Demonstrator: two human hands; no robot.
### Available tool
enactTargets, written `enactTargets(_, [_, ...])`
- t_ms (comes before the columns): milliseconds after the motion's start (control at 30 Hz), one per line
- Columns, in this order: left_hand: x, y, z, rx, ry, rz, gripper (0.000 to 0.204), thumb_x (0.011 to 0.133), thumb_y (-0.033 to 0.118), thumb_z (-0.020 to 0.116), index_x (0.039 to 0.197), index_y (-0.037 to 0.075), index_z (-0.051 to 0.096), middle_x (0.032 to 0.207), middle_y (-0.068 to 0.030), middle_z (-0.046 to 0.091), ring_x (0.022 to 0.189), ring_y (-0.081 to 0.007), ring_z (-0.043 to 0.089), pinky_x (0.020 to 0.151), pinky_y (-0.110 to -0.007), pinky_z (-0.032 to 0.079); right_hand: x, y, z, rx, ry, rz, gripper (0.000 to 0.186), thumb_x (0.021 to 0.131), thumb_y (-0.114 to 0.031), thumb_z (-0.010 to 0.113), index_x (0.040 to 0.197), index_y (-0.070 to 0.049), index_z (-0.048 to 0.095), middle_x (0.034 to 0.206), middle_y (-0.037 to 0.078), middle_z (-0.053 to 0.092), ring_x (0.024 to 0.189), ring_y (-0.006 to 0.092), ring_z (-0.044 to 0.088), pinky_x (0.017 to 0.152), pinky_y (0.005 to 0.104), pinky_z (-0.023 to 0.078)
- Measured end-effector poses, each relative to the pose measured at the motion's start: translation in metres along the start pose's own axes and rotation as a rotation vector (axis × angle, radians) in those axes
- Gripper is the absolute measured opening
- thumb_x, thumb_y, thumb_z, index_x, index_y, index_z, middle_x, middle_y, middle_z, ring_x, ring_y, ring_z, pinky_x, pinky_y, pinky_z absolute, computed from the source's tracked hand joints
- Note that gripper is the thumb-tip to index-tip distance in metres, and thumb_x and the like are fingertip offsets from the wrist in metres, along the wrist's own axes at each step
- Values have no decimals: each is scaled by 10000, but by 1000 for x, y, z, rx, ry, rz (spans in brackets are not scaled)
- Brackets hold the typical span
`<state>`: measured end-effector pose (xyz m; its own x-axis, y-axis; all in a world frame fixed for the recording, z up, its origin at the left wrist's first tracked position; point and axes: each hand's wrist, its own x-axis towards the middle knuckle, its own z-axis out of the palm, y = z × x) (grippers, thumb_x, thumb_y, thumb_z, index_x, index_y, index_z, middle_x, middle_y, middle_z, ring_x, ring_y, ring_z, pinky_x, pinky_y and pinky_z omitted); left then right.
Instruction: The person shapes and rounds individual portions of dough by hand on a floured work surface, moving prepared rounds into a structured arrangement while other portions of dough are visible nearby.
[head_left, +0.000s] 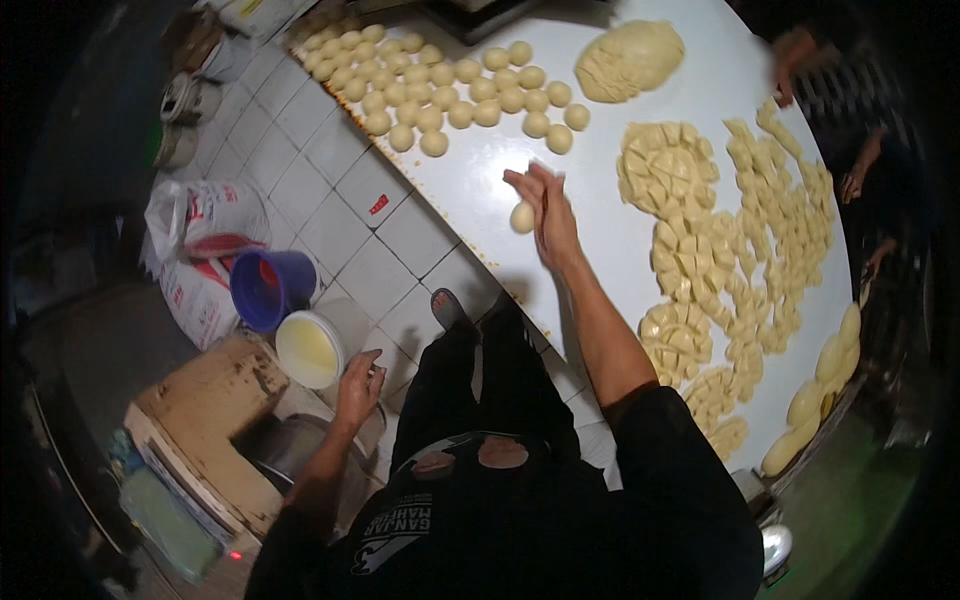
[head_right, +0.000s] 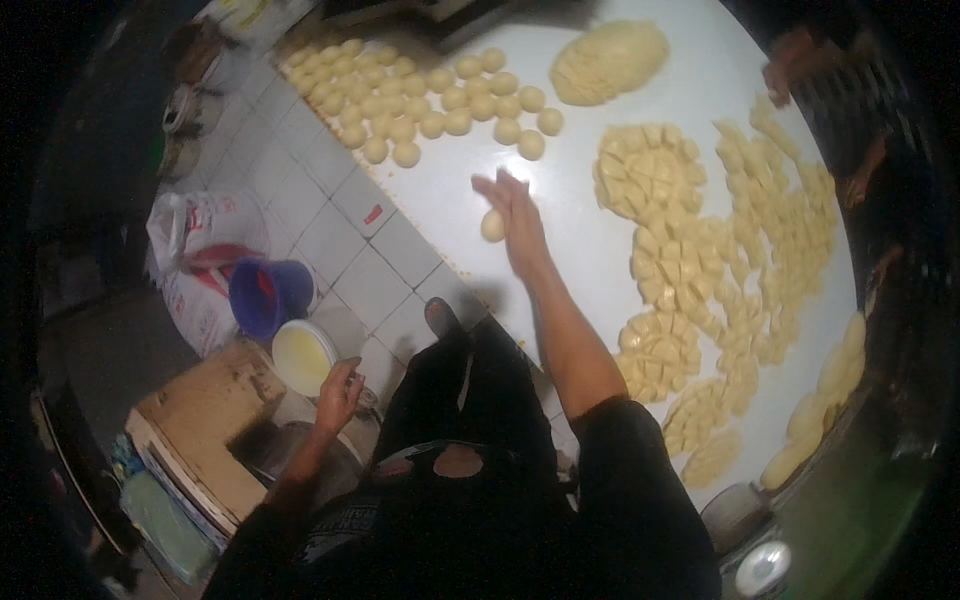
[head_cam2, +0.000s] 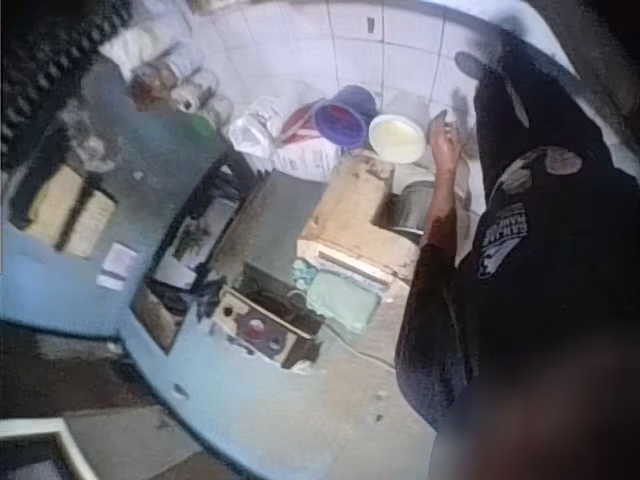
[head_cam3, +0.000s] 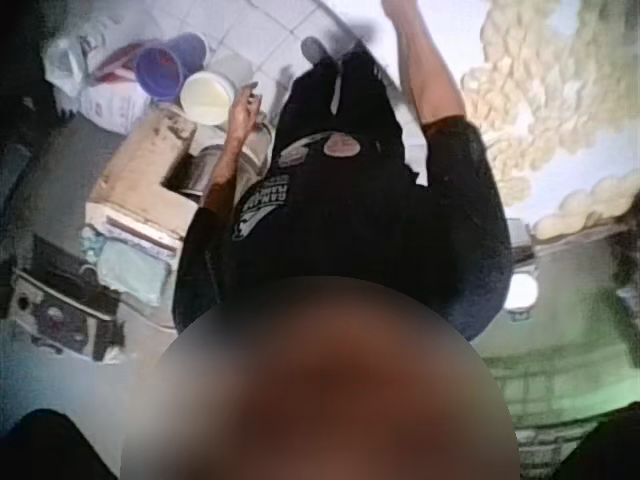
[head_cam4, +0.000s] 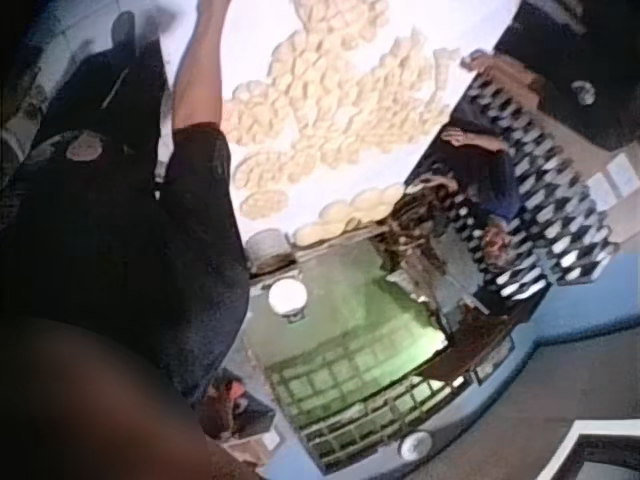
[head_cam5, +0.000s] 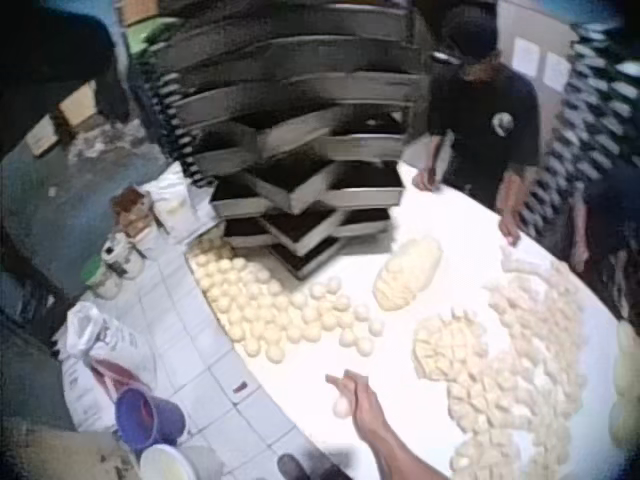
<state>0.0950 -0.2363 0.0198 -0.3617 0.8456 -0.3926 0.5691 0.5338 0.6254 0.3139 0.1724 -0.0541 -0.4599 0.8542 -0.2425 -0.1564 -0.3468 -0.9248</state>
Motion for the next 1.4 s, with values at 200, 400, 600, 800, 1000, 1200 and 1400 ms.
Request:
enactTargets(200, [44,8,-24,8,45,71,300,1019,67,662,1311,-2,661,1164,-193,701,991,-344,722,876,-418,573,-40,20,1,-99,-33,-191,587,1175,-348,408,1525,123,374,1541,248,565,1505,316,485,1286,409,340])
enactTargets(400, [131,43,-46,-28,-15,268,306,1015,70,681,1316,17,654,1180,-189,696,979,-339,719,862,-397,575,-90,25,9,-586,28,-50,530,1001,-167,714,1484,-36,541,1520,156,617,1433,292,546,1182,411,443])
enactTargets(600, [215,71,-75,-174,51,559,351,993,41,686,1341,41,639,1240,-186,688,1003,-358,715,864,-417,587,-93,-16,23,-1156,89,-61,483,968,-168,717,1429,-84,597,1385,199,644,1304,390,603,1058,450,510])
enactTargets(800, [297,112,-72,-181,119,744,396,977,33,684,1370,30,637,1310,-205,688,1124,-402,689,958,-447,569,37,-90,124,-819,217,-268,485,968,-258,765,1355,-22,596,1368,218,626,1200,421,630,1063,451,515])
enactTargets(1000, [339,166,-45,356,145,993,570,940,190,720,1472,40,580,1508,-221,574,1402,-432,518,1158,-588,399,9,-56,53,-1105,547,-233,240,992,-181,751,1185,-47,702,1070,148,755,924,351,750,833,414,604])
enactTargets(1200, [315,210,9,-138,-241,820,462,1071,313,638,1404,-7,616,1307,-208,679,1116,-366,678,948,-489,542,-10,-47,-78,-1293,735,-219,130,1004,-161,634,1060,-44,619,932,222,688,775,467,689,690,571,548])
enactTargets(1400, [255,196,61,-963,-610,-436,522,1139,409,548,1480,15,528,1306,-178,654,980,-222,729,786,-332,618,-66,-18,38,-983,-297,99,163,988,-141,603,1070,-24,683,1121,206,727,988,382,708,847,525,548])
